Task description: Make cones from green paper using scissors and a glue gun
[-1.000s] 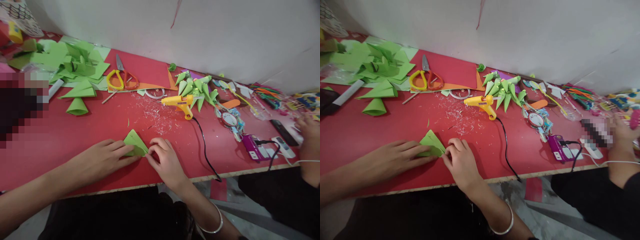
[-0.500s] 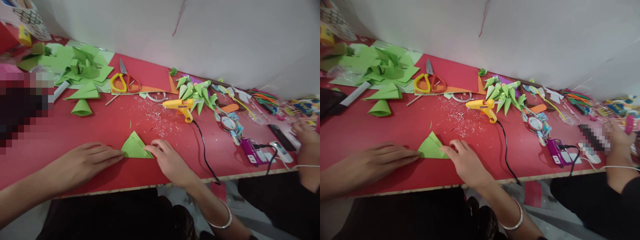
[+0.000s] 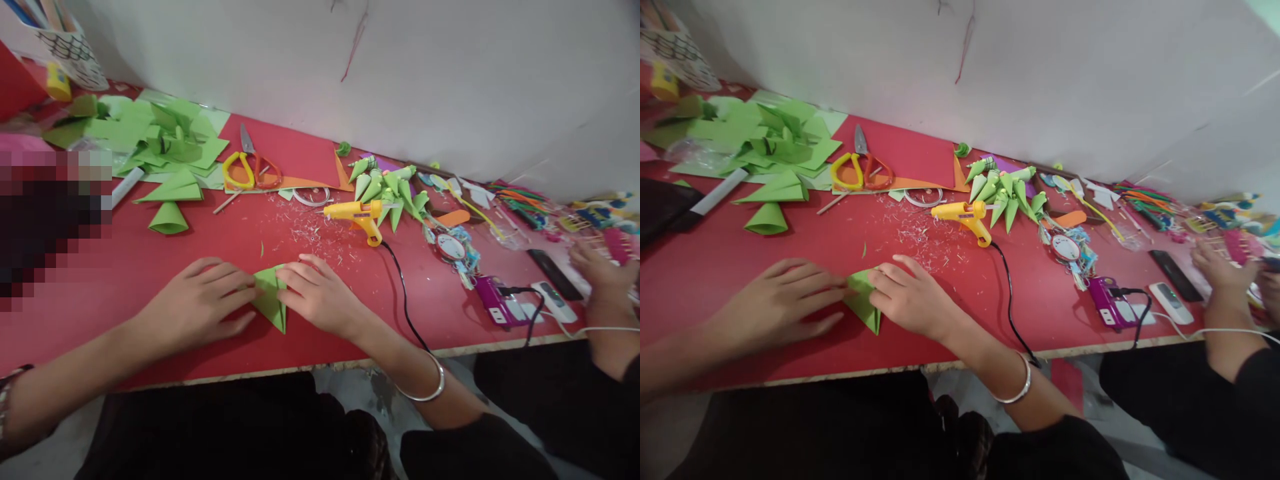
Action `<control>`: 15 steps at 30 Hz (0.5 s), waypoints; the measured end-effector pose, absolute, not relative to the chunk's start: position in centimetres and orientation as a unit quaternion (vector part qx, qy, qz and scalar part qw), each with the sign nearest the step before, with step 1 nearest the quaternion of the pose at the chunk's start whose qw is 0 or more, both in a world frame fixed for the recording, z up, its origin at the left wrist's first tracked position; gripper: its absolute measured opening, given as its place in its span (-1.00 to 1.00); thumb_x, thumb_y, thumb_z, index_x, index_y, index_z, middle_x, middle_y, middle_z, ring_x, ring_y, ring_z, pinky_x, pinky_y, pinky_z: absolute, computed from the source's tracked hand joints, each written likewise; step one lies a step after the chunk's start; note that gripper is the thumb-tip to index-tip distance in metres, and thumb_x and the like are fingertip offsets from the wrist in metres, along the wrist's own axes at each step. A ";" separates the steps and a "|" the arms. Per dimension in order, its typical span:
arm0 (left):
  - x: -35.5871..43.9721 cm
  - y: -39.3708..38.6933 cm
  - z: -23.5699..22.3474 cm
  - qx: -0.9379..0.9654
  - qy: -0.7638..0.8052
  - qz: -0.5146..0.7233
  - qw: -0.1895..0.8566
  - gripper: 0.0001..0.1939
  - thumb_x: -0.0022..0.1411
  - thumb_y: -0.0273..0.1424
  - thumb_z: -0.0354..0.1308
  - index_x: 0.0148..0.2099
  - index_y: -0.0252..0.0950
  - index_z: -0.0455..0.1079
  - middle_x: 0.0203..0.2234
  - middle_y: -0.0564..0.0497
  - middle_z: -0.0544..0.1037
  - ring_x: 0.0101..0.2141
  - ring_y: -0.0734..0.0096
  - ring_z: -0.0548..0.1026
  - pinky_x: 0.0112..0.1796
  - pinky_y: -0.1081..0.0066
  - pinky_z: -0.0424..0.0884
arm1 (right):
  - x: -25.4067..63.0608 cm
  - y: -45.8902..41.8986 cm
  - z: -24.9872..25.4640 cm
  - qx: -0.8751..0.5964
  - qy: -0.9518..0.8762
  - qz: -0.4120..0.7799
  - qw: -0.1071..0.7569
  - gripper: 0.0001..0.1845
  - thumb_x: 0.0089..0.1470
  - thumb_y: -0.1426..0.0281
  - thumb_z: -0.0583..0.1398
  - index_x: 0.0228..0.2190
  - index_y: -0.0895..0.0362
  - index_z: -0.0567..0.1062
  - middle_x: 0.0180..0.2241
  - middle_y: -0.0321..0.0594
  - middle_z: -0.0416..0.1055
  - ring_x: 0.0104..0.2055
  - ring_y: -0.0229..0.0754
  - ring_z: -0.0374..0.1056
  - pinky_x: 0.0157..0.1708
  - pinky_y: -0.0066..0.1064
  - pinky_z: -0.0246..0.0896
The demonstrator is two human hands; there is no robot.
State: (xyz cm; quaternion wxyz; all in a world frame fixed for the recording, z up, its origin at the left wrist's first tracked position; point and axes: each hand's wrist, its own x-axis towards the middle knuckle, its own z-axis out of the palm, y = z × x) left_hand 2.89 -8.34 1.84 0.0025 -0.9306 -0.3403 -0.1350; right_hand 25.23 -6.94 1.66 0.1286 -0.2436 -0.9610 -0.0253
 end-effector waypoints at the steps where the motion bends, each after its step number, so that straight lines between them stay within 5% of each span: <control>1: 3.6 -8.6 1.9 -0.922 -0.363 -0.137 -0.015 -0.71 0.14 -0.20 -0.01 -0.17 -0.20 0.39 -0.29 0.00 0.51 -0.28 0.28 0.43 -0.22 0.25 0.27 | 25.1 -7.1 1.6 -0.240 -0.962 -0.030 0.126 -0.71 0.16 0.52 -0.08 -0.34 0.12 0.42 -0.11 -0.21 0.33 -0.01 -0.21 0.14 0.10 -0.14 -0.12; 8: 6.8 -9.7 1.6 -0.879 -0.459 -0.119 -0.049 -0.45 0.00 0.04 0.02 -0.18 -0.35 0.34 -0.28 -0.12 0.45 -0.26 0.14 0.38 -0.23 0.16 0.26 | 25.2 -6.4 1.9 -0.248 -0.963 0.068 0.083 -0.75 0.12 0.48 0.00 -0.16 0.14 0.36 -0.02 -0.17 0.25 0.04 -0.19 0.11 0.07 -0.22 -0.02; 15: 7.8 -10.2 0.6 -0.864 -0.477 -0.161 -0.024 -0.35 -0.04 0.10 -0.03 -0.18 -0.39 0.33 -0.24 -0.20 0.41 -0.17 0.08 0.34 -0.01 0.05 0.10 | 25.5 -5.8 2.5 -0.294 -0.938 0.159 0.093 -0.67 0.05 0.60 0.01 -0.17 0.09 0.36 0.00 -0.16 0.18 0.05 -0.23 0.08 -0.02 -0.36 0.11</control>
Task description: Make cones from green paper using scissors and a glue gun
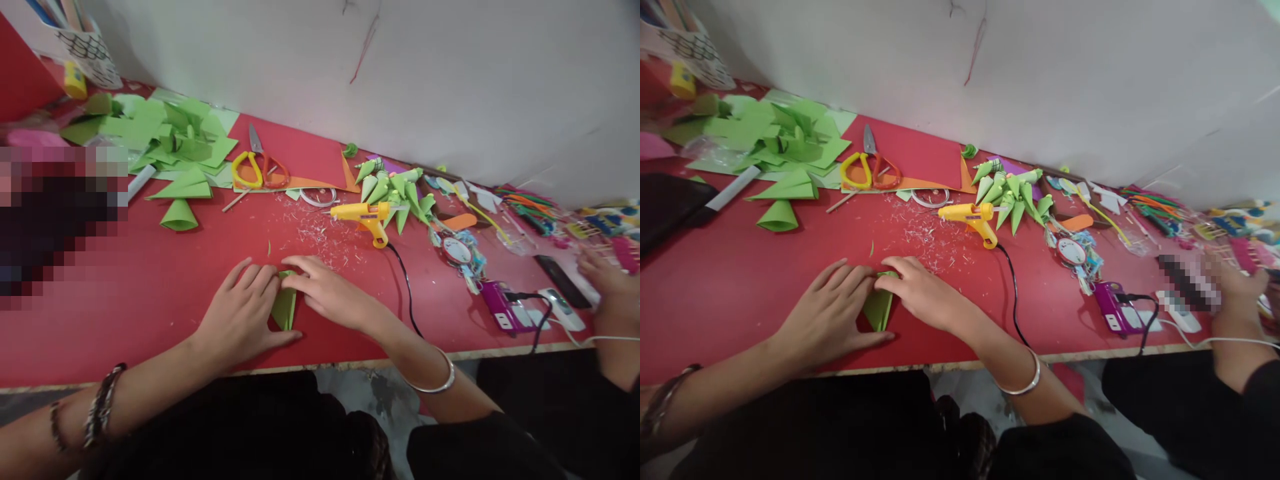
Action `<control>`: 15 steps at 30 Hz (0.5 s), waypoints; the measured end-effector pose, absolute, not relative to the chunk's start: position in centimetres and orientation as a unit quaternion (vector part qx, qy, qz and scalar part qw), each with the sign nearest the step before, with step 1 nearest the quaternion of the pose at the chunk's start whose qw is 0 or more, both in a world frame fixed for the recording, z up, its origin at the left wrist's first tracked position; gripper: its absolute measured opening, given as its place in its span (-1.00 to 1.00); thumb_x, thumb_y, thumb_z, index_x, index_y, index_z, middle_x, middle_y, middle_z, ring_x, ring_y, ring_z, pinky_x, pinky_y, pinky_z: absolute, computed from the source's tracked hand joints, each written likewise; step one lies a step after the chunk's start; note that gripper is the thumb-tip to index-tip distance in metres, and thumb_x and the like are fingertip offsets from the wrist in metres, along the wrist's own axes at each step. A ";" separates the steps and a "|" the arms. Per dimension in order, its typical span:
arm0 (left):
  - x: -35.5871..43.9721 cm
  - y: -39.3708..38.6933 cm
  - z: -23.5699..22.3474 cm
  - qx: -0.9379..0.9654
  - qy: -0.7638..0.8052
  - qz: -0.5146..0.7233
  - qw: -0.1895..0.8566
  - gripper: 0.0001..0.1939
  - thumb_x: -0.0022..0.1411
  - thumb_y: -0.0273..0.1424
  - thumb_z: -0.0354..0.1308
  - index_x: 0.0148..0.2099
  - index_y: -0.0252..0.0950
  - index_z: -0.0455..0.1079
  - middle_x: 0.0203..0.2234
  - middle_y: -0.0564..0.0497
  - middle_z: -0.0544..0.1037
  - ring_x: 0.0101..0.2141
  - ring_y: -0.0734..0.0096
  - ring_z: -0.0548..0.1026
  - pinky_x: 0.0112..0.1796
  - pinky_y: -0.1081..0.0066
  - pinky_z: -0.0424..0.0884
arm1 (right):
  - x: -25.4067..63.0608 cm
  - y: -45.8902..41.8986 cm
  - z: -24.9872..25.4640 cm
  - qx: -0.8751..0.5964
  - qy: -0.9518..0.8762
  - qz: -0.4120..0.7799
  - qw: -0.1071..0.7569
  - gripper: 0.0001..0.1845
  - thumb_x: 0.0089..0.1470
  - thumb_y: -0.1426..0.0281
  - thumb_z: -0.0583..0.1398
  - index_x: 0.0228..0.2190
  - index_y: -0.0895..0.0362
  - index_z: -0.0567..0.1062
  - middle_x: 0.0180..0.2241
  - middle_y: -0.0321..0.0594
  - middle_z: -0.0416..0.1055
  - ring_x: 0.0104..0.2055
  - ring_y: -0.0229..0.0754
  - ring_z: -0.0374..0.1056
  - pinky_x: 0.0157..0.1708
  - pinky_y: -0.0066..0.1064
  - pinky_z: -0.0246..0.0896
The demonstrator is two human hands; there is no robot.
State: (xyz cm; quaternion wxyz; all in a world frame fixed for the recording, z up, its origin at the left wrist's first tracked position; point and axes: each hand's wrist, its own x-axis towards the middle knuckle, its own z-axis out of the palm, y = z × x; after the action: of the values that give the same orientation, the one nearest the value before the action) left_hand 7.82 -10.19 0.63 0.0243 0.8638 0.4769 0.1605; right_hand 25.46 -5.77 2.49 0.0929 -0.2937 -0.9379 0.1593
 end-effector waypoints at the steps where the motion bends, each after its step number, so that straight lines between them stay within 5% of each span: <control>1: 7.9 -10.2 0.6 0.864 0.475 0.163 0.030 -0.38 -0.03 0.07 -0.02 -0.18 -0.39 0.33 -0.23 -0.19 0.41 -0.17 0.09 0.34 0.01 0.05 0.08 | 25.4 -5.8 2.5 -0.299 -0.936 0.159 0.094 -0.71 0.06 0.59 0.02 -0.20 0.10 0.38 -0.05 -0.16 0.21 0.01 -0.23 0.12 -0.05 -0.38 0.13; 5: 7.3 -10.0 0.9 0.877 0.456 0.148 0.042 -0.60 0.05 -0.13 0.01 -0.17 -0.33 0.30 -0.20 -0.12 0.39 -0.16 0.17 0.33 0.01 0.08 0.09 | 25.1 -6.2 2.4 -0.303 -0.941 0.117 0.098 -0.78 0.14 0.46 -0.02 -0.31 0.14 0.42 -0.19 -0.18 0.31 -0.14 -0.23 0.18 -0.15 -0.39 0.17; 9: 5.8 -10.0 1.0 0.906 0.407 0.112 0.036 -0.81 0.15 -0.39 -0.04 -0.21 -0.27 0.33 -0.33 -0.02 0.43 -0.32 0.31 0.38 -0.27 0.29 0.29 | 25.5 -6.7 1.9 -0.279 -0.951 0.050 0.123 -0.70 0.18 0.45 -0.08 -0.36 0.15 0.43 -0.18 -0.19 0.32 -0.13 -0.21 0.16 -0.12 -0.35 0.11; 15: 4.5 -11.2 1.0 0.927 0.356 0.113 -0.016 -0.72 0.24 -0.51 -0.18 -0.36 -0.26 0.35 -0.46 0.01 0.47 -0.45 0.37 0.39 -0.46 0.38 0.22 | 25.7 -6.9 1.0 -0.232 -0.961 0.105 0.107 -0.79 0.13 0.39 0.02 -0.31 0.17 0.42 -0.25 -0.19 0.36 -0.23 -0.22 0.19 -0.22 -0.38 0.12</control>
State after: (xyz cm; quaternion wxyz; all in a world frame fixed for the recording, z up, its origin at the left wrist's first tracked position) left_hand 4.50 -11.16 0.96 -0.0163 0.9275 0.3561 0.1125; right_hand 25.65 -6.87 1.01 0.1066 -0.2321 -0.9611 0.1055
